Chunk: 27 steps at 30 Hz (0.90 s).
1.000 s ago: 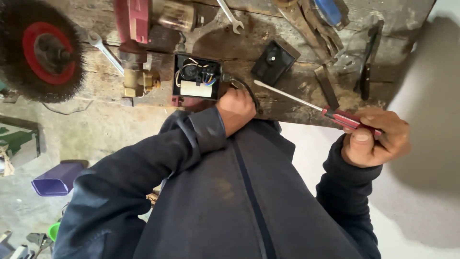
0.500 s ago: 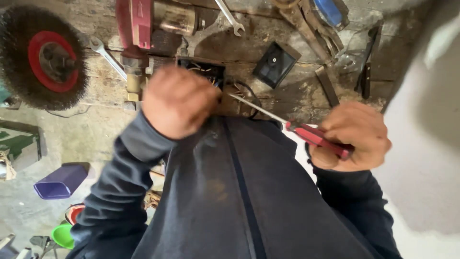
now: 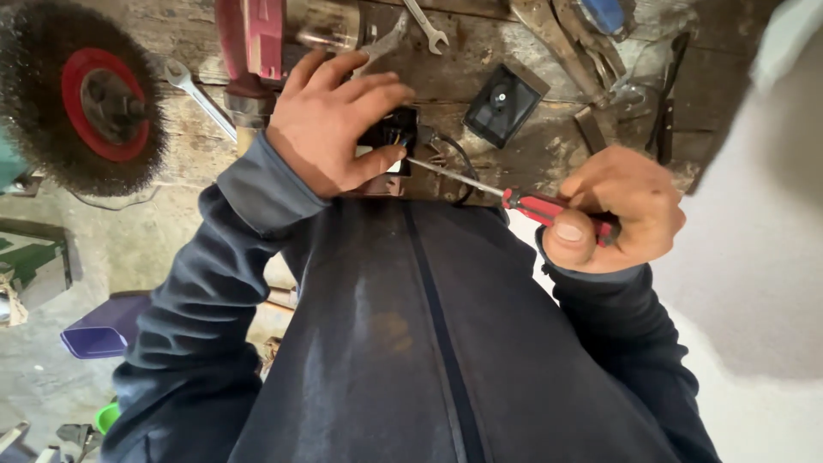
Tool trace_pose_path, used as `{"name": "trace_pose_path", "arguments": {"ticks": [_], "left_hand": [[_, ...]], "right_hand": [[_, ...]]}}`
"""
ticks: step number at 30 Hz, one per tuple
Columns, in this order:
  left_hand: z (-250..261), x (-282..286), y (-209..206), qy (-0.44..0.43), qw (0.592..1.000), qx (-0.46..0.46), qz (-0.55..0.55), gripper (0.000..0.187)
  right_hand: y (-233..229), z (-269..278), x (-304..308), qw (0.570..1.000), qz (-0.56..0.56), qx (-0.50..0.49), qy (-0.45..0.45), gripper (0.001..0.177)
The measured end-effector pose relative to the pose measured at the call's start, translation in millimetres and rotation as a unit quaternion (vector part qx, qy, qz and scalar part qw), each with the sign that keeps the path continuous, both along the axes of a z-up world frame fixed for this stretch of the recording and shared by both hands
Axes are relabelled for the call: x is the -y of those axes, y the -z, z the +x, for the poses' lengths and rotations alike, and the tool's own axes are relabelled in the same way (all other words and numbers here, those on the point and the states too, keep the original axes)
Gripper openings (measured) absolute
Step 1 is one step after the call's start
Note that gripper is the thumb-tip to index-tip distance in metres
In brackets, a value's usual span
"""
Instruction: The person uses a screwdriver to remove a gasket from a cylindrical metal housing. They then place the housing on a workbench and use a screwdriver to unscrew and remove a small white electrical component from a black box.
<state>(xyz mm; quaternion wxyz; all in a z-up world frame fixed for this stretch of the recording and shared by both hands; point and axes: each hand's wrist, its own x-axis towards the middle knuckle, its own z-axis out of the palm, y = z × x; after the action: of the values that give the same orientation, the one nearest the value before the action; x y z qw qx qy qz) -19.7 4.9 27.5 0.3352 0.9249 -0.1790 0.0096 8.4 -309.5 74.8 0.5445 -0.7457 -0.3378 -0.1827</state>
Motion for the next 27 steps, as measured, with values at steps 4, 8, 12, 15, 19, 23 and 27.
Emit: {"name": "trace_pose_path", "arguments": {"ticks": [4, 8, 12, 15, 19, 23, 27], "left_hand": [[5.7, -2.8, -0.2, 0.049, 0.990, 0.088, 0.100, 0.049], [8.4, -5.2, 4.1, 0.065, 0.983, 0.136, 0.102, 0.037], [11.1, -1.3, -1.9, 0.048, 0.993, 0.090, 0.052, 0.027], [8.8, 2.1, -2.4, 0.019, 0.996, 0.082, 0.033, 0.022], [8.0, 6.3, -4.5, -0.017, 0.999, 0.044, 0.016, 0.018], [5.3, 6.8, -1.6, -0.033, 0.998, 0.051, 0.009, 0.018], [4.6, 7.5, 1.3, -0.033, 0.998, 0.052, -0.008, 0.020]], "right_hand": [[4.1, -2.5, -1.3, 1.000, -0.014, -0.010, -0.001, 0.042], [-4.5, 2.8, -6.9, 0.999, -0.029, 0.001, -0.013, 0.042], [-13.8, 6.7, -11.2, 0.999, -0.051, 0.000, -0.015, 0.040], [-28.0, 7.4, -15.7, 0.993, -0.111, -0.015, -0.021, 0.042], [-33.7, 14.8, -20.8, 0.984, -0.173, -0.003, -0.038, 0.049], [-37.3, 18.1, -28.6, 0.979, -0.201, 0.011, -0.027, 0.040], [-33.7, 16.9, -25.3, 0.983, -0.179, 0.015, -0.031, 0.038]]}}
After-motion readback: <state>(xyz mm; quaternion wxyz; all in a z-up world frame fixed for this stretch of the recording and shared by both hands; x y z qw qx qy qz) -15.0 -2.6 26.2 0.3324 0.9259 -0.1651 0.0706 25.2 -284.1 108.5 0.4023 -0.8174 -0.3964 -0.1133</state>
